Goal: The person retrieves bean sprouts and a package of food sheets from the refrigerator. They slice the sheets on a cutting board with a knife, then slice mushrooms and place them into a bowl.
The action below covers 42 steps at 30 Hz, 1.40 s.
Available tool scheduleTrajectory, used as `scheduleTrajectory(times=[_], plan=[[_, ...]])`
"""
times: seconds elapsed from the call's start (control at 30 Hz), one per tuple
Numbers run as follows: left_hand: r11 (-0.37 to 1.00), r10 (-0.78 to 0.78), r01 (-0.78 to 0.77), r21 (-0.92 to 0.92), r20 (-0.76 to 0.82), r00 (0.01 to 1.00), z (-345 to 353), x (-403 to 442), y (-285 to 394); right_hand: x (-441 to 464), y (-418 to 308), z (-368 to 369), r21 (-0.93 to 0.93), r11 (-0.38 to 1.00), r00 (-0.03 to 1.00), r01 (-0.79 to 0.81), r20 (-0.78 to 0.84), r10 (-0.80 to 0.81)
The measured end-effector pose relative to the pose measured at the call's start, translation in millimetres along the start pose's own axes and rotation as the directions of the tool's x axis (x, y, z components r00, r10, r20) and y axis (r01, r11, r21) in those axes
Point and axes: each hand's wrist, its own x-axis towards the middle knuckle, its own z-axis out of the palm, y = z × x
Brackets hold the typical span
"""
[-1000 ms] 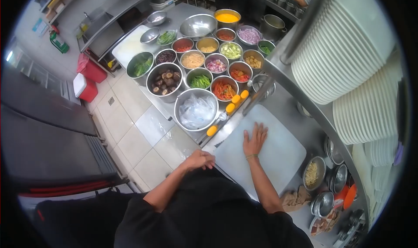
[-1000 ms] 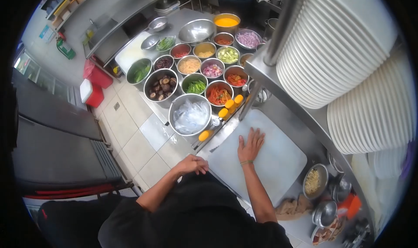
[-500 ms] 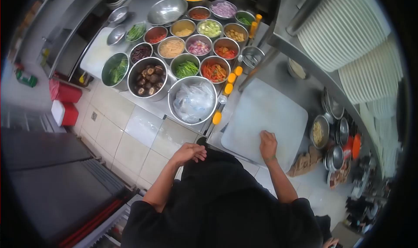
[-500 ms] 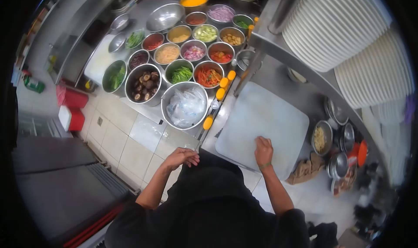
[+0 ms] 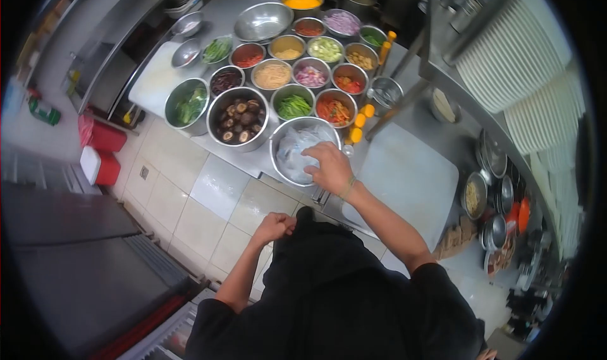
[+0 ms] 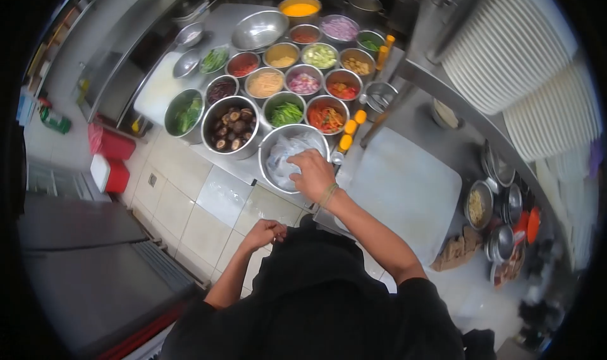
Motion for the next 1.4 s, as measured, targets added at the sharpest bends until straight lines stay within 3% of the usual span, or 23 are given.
scheduleTrajectory(times=[0.07,0.13,0.23,0.3,0.33,0.43,0.57,0.73,0.8,0.83,0.87,0.9,0.93,0.97,1.0,1.07,1.1,1.13,1.2,1.23,1.4], plan=[[0.998,-0.011,0.015,0.057,-0.068,0.998,-0.7,-2.3,-36.7,35.3,-11.4,6.3,0.025,0.996,0.996,0.082,0.027,-0.083],[0.962,-0.004,0.054,0.267,-0.184,0.983,2.8,-15.2,-52.1,76.8,-23.6,13.7,0.074,0.978,0.979,0.194,0.049,-0.198],[0.971,-0.056,0.118,0.209,-0.282,0.958,12.1,-32.8,-68.7,146.7,-30.3,55.9,0.069,0.944,0.943,0.323,0.060,-0.327],[0.978,-0.063,0.130,0.161,-0.365,0.929,17.0,-41.4,-79.2,186.3,-34.9,81.4,-0.071,0.932,0.903,0.355,0.285,-0.322],[0.981,-0.065,0.129,0.145,-0.378,0.923,18.6,-45.6,-85.3,204.0,-31.9,98.0,-0.194,0.915,0.880,0.354,0.401,-0.255],[0.994,-0.097,0.109,0.000,-0.449,0.888,20.5,-57.0,-103.3,234.6,-36.2,114.4,-0.307,0.898,0.791,0.315,0.608,-0.070],[0.984,-0.176,0.168,-0.061,-0.480,0.860,22.5,-65.5,-135.7,258.3,-25.1,127.2,-0.188,0.852,0.742,0.488,0.605,-0.291],[0.977,-0.208,0.160,-0.140,-0.488,0.848,20.6,-62.3,-143.8,247.7,-30.7,122.3,-0.198,0.846,0.722,0.494,0.635,-0.273],[0.976,-0.209,0.147,-0.161,-0.504,0.838,16.9,-52.6,-146.2,252.9,-22.4,129.1,-0.091,0.894,0.757,0.438,0.574,-0.312],[0.976,-0.209,0.145,-0.163,-0.506,0.837,15.2,-44.7,-150.5,260.6,-8.5,138.6,0.066,0.827,0.750,0.558,0.387,-0.537],[0.982,-0.174,0.103,-0.157,-0.558,0.811,13.8,-34.6,-156.9,261.0,-14.6,135.8,0.066,0.827,0.749,0.558,0.387,-0.537],[0.987,-0.139,0.060,-0.148,-0.609,0.781,12.3,-30.2,-156.5,261.2,-26.1,130.0,0.245,0.950,0.856,0.193,0.431,-0.285],[0.987,-0.138,0.059,-0.147,-0.607,0.782,11.6,-25.8,-156.0,260.5,-35.5,127.2,0.379,0.901,0.855,-0.208,0.518,-0.020],[0.986,-0.148,0.067,-0.154,-0.613,0.776,8.0,-22.9,-147.5,259.7,-37.1,131.0,0.496,0.829,0.854,-0.261,0.519,-0.042],[0.985,-0.156,0.074,-0.156,-0.618,0.771,4.8,-20.0,-140.2,255.9,-43.2,132.5,0.472,0.829,0.821,-0.302,0.571,-0.026],[0.987,-0.132,0.045,-0.156,-0.610,0.781,1.7,-15.9,-128.1,241.1,-54.6,139.9,0.389,0.909,0.808,-0.149,0.578,-0.115],[0.986,-0.114,0.013,-0.168,-0.607,0.786,-1.3,-15.0,-121.4,235.2,-52.8,143.3,0.300,0.944,0.793,0.135,0.538,-0.284],[0.988,-0.105,0.015,-0.152,-0.607,0.788,-4.5,-15.5,-115.2,230.6,-51.5,147.4,0.188,0.892,0.730,0.410,0.518,-0.445],[0.956,-0.147,-0.009,-0.294,-0.504,0.851,-11.1,-20.2,-102.7,223.3,-54.8,151.4,-0.036,0.919,0.735,0.393,0.613,-0.290],[0.949,-0.162,0.007,-0.315,-0.468,0.869,-13.9,-21.0,-101.2,220.4,-52.5,151.4,-0.062,0.905,0.730,0.422,0.614,-0.299],[0.929,-0.125,-0.074,-0.363,-0.495,0.860,-11.1,-26.2,-87.2,221.2,-49.7,142.4,-0.014,0.892,0.716,0.452,0.601,-0.354]])
